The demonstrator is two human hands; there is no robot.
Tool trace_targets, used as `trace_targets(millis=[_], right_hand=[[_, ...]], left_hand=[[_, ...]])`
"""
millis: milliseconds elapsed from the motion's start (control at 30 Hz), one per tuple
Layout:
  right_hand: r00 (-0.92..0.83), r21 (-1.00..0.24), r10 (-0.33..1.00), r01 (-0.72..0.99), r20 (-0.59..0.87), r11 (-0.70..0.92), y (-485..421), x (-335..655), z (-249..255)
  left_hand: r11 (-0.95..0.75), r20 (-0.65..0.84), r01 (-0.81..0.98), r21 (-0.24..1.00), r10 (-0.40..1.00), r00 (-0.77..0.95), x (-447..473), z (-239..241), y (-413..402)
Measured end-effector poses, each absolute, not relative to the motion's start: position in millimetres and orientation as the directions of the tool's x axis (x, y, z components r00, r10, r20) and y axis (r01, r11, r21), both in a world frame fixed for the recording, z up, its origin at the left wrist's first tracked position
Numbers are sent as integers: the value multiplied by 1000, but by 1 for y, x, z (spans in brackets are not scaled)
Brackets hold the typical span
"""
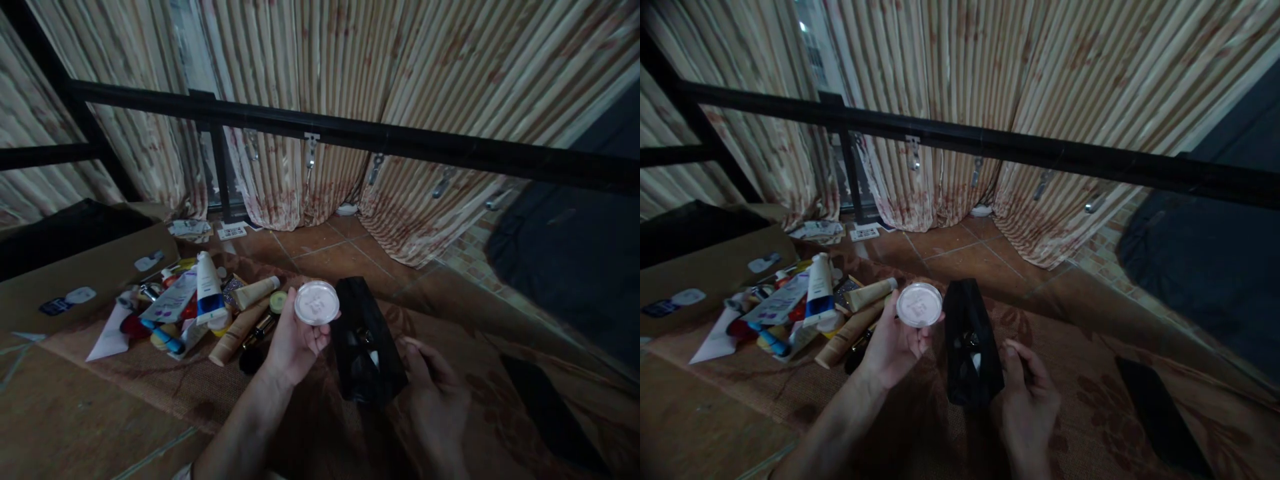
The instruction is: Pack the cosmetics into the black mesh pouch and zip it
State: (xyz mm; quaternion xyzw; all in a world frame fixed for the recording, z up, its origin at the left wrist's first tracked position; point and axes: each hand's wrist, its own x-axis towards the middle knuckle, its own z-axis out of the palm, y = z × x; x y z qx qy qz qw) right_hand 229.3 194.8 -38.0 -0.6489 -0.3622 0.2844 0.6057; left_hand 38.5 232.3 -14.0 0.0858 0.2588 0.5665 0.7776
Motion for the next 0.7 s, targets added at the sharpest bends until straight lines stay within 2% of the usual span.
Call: trace_targets(millis=[267,467,600,700], right_hand=[[563,-979,820,203,99,-21,195,236,-43],[552,-980,827,198,104,-9,195,235,-41],[565,-981,821,192,85,-30,194,236,-39],[574,-982,816,184,69,-46,194,234,-34]], left_hand=[[386,-328,-870,307,901,284,36,-17,234],[376,-372,-898,229,886,276,34,-17,236],[367,-390,-895,253,886,253,35,-17,237],[330,-374,-866,376,909,184,36,-14,234]])
